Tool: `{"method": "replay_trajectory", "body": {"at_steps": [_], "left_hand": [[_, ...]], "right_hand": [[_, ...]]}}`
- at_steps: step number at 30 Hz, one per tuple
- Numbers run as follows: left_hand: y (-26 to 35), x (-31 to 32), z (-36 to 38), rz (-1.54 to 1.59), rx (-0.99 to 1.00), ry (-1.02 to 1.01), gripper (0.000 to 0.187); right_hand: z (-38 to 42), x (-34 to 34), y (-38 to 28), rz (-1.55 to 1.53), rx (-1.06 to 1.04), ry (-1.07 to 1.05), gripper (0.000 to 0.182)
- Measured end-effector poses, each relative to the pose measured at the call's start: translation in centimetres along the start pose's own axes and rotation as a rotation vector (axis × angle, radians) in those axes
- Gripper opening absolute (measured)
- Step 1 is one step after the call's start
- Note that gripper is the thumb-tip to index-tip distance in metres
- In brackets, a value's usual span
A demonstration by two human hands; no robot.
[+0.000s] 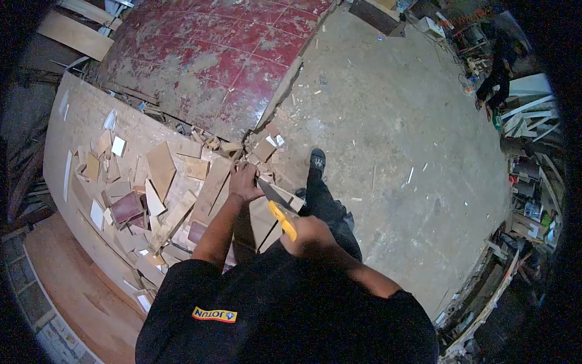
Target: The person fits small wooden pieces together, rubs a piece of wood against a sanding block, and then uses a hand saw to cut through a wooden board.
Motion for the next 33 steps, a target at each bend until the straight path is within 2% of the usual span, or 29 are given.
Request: {"method": "replay_trajectory", "body": {"at_steps": [2,3,5,9,11,15,17,18,21,22,24,25,27,29,31,32,33], "left_hand": [[-0.3,0.1,0.0,-0.003,-0.012,-0.002,0.068],[-0.4,0.1,0.1,0.005,0.011,0.013,0.07],[-0.1,0.0,-0.1,0.014,0.044,0.038,0.071],[-0.1,-0.5,-0.3,0.018,0.063,0.085,0.072],[0.0,-0.1,0.6,0.031,0.073,0.101,0.072],[0.1,-0.7,0.3,0.001,0.088,0.157,0.071],[0.3,-0.6,0.0,-0.054,0.003,-0.041,0.083],[0.1,-0.4,0.0,-0.04,0.032,0.016,0.08],[0.3,-0.7,0.1,-0.029,0.0,-0.059,0.076],[0.1,-0.5,-0.2,-0.034,-0.002,-0.048,0.076],[0.4,-0.9,0.1,-0.036,0.068,0.11,0.073],[0.3,-1.2,-0.2,-0.038,0.065,0.116,0.073],[0.3,-0.6,0.1,-0.044,0.014,-0.002,0.07],[-0.1,0.1,0.0,-0.016,0.018,0.014,0.068],[0.2,-0.4,0.1,-0.026,0.091,0.118,0.078],[0.0,-0.4,-0.3,-0.029,0.094,0.123,0.078],[0.2,-0.8,-0.5,-0.031,0.052,0.045,0.076]], "right_hand": [[1.4,-1.2,-1.6,0.009,-0.143,-0.011,0.022],[1.1,-0.8,-1.6,0.005,-0.139,-0.013,0.022],[-0.4,0.2,-0.1,-0.021,0.061,-0.116,0.024],[0.8,-2.2,-2.2,-0.04,0.054,-0.135,0.026],[0.8,-1.9,-2.0,-0.011,0.151,-0.167,0.028],[0.2,-1.4,-1.4,0.01,0.053,-0.116,0.028],[0.8,-2.2,-1.7,0.045,0.114,-0.157,0.026],[0.7,-2.1,-1.7,0.005,0.11,-0.143,0.026],[-0.6,-0.6,0.1,-0.042,0.087,-0.084,0.025],[-0.6,-0.7,0.0,-0.021,0.063,-0.094,0.025],[1.3,-1.5,-1.6,0.011,0.084,-0.103,0.023],[1.0,-1.6,-1.6,0.015,0.079,-0.103,0.023],[0.9,-0.8,-0.9,0.006,0.098,-0.113,0.023],[-0.3,-0.4,0.1,-0.011,0.111,-0.103,0.025],[0.1,-1.3,-0.7,-0.005,0.068,-0.103,0.024],[0.5,-1.9,-1.3,-0.003,0.064,-0.097,0.024],[1.2,-2.5,-2.1,0.003,0.063,-0.08,0.025]]}}
Point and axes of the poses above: each hand's wrist, its own z-axis away from the middle knuckle, its own x-axis out of the palm, y = z × x, the point moved 6 cm from there along -z, towards the middle knuckle, and after that the axes turned 6 degrees about -y, right-handed, at the moved point
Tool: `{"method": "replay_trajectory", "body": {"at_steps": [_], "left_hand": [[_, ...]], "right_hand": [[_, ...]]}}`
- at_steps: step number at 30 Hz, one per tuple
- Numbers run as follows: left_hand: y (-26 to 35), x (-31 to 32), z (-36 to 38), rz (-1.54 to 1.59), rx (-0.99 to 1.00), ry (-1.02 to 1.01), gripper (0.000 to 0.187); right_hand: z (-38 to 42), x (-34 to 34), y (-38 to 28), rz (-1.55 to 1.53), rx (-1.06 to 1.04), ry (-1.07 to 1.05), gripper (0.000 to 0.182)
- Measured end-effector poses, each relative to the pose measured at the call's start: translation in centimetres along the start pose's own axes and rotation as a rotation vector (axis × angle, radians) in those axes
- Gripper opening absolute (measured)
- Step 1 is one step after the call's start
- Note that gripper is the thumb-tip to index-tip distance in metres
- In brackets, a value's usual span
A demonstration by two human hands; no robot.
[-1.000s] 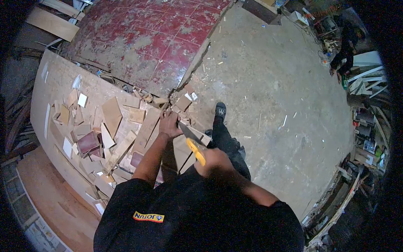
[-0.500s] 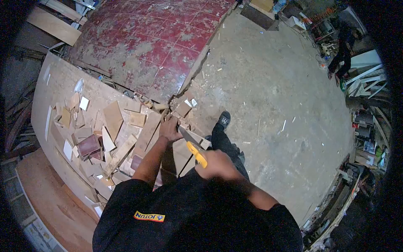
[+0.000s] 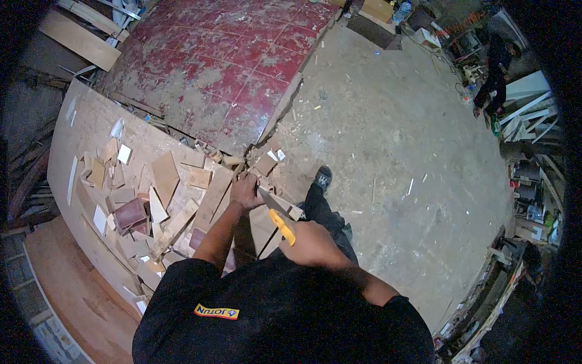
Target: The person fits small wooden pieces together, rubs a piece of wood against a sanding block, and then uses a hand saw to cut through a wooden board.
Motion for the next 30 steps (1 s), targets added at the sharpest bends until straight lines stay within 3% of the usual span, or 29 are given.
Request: {"method": "replay_trajectory", "body": {"at_steps": [1,14,16,20,22,25,30], "left_hand": [[0.1,0.2,0.4,0.004,-0.043,-0.089,0.073],[-0.1,0.8,0.4,0.001,-0.065,-0.161,0.079],[-0.1,0.8,0.4,-0.046,0.03,0.066,0.073],[0.1,0.7,0.6,-0.031,0.044,0.079,0.073],[-0.1,0.7,0.5,-0.004,-0.027,-0.047,0.08],[-0.4,1.2,0.4,-0.022,-0.048,-0.084,0.084],[-0.2,0.7,0.2,-0.058,-0.042,-0.14,0.093]], "right_hand": [[0.6,0.0,-0.3,0.001,0.005,0.009,0.025],[-0.8,0.7,1.1,0.003,0.025,-0.036,0.03],[1.4,-0.7,-0.1,0.023,0.031,-0.039,0.029],[-2.7,2.0,2.3,0.055,-0.024,-0.03,0.031],[-2.0,1.6,1.3,0.047,-0.032,-0.001,0.03],[-0.1,1.0,0.3,0.062,-0.028,-0.044,0.03],[-3.5,2.1,2.6,0.081,0.021,-0.014,0.034]]}}
Point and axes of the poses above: each hand's wrist, its own z-axis away from the middle knuckle, its own x-axis out of the palm, y = z × x, the point moved 6 cm from there along -z, towards the middle knuckle, and after that the axes turned 6 degrees about -y, right-handed, at the moved point
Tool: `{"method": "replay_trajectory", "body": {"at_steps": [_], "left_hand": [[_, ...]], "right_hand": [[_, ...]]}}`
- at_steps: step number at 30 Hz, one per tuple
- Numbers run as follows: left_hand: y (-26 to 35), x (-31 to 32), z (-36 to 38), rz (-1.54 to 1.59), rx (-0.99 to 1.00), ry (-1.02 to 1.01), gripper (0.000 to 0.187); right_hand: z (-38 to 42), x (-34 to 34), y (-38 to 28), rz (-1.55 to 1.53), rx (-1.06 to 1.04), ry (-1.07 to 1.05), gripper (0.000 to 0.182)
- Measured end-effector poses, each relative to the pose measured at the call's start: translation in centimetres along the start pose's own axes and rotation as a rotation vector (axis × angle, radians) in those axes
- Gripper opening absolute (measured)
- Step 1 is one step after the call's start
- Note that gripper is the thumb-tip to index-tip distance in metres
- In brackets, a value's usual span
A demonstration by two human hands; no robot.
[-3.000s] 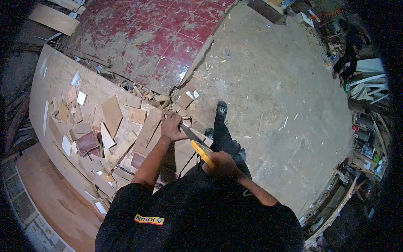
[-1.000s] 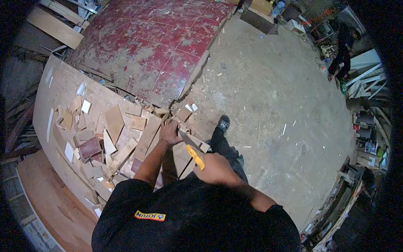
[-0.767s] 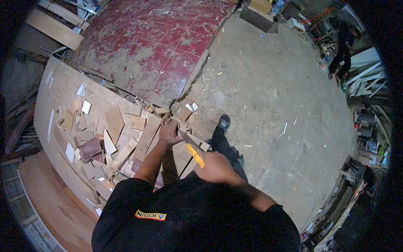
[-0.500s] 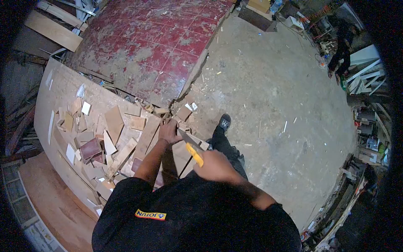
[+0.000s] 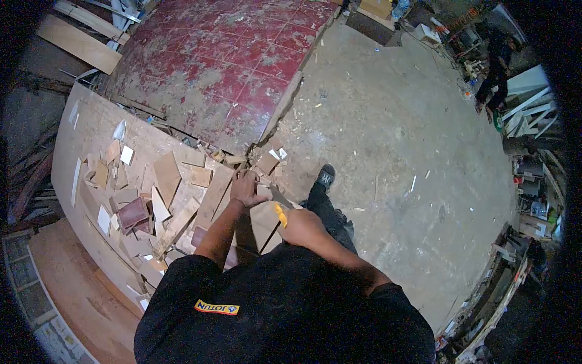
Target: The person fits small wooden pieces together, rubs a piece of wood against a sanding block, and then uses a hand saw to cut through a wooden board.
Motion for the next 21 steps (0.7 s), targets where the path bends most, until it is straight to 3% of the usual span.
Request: {"method": "replay_trajectory", "body": {"at_steps": [2,3,13,16,18,19,20,21], "left_hand": [[0.4,-0.2,0.4,-0.018,-0.039,-0.01,0.098],[0.6,-0.6,0.6,0.009,-0.002,0.127,0.094],[1.1,-1.1,0.8,0.069,-0.087,0.106,0.106],[1.6,-1.8,1.5,0.037,-0.079,0.273,0.098],[1.4,-2.5,3.1,0.199,-0.222,0.517,0.088],[1.5,-2.4,3.8,0.222,-0.362,0.515,0.07],[1.7,-2.3,4.1,0.216,-0.39,0.532,0.07],[0.7,-1.3,5.2,0.364,-0.497,0.682,0.062]], "right_hand": [[0.1,0.6,1.7,0.078,0.071,0.006,0.034],[0.6,-0.1,1.7,0.082,0.111,-0.016,0.034],[-0.9,-4.2,8.7,-0.029,0.158,0.161,0.034],[-2.5,-5.7,9.1,-0.079,0.026,0.201,0.034],[-3.9,-6.4,9.5,-0.214,-0.064,0.195,0.039],[-4.6,-6.4,9.7,-0.206,-0.084,0.177,0.039],[-5.4,-6.4,9.7,-0.211,-0.14,0.15,0.042],[-6.2,-6.6,9.4,-0.214,-0.195,0.118,0.045]]}}
Point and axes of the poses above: each hand's wrist, its own z-axis away from the middle knuckle, its own x-axis out of the palm, y = z × x, the point moved 6 cm from there along -z, towards the middle knuckle, and after that the axes turned 6 degrees about -y, right-handed, at the moved point
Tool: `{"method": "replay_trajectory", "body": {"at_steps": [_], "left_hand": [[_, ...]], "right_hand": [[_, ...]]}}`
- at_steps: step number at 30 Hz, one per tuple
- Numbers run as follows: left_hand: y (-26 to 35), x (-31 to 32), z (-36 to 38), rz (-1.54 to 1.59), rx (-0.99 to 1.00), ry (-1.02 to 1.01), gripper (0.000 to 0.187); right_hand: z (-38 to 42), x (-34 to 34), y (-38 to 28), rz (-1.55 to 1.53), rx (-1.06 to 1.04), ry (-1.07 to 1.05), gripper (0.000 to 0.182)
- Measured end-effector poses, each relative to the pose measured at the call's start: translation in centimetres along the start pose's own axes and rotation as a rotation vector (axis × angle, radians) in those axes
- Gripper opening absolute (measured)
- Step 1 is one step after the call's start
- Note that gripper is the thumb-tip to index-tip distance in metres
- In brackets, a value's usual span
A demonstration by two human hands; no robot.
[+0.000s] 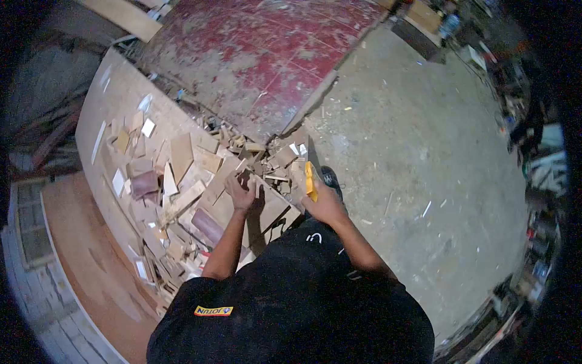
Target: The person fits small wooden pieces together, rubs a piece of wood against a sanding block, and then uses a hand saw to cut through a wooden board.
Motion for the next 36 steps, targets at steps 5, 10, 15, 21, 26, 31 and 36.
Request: {"method": "replay_trajectory", "body": {"at_steps": [5,10,15,21,26,31,36], "left_hand": [[-1.6,-1.1,5.8,0.63,-0.484,0.412,0.027],[-2.6,-0.2,11.2,0.965,-0.665,0.729,0.015],[-0.1,-0.2,15.9,1.107,-0.909,0.903,0.011],[2.3,0.4,19.5,0.927,-0.804,1.005,0.016],[4.9,-0.4,20.8,0.887,-0.821,1.124,0.013],[4.2,2.3,21.3,1.294,-0.901,1.039,0.029],[3.4,2.0,21.1,1.689,-0.681,1.015,0.037]], "right_hand": [[-1.7,0.9,-3.3,0.115,-0.117,-0.382,0.049],[-4.0,5.4,-3.9,0.315,-0.554,-0.633,0.034],[-7.1,10.4,-4.5,0.611,-0.694,-0.84,0.026],[-12.8,18.0,-6.8,0.767,-0.941,-0.859,0.017],[-14.7,23.0,-12.2,0.989,-0.953,-0.839,0.025],[-17.3,28.1,-13.6,1.114,-1.157,-0.748,0.028],[-15.9,28.5,-13.5,1.12,-1.136,-0.765,0.03]]}}
Point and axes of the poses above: each hand's wrist, its own z-axis away from the middle knuckle, its own x-axis out of the palm, y = z × x, the point moved 6 cm from there along -z, towards the middle knuckle, and after that the axes turned 6 degrees about -y, right-handed, at the moved point
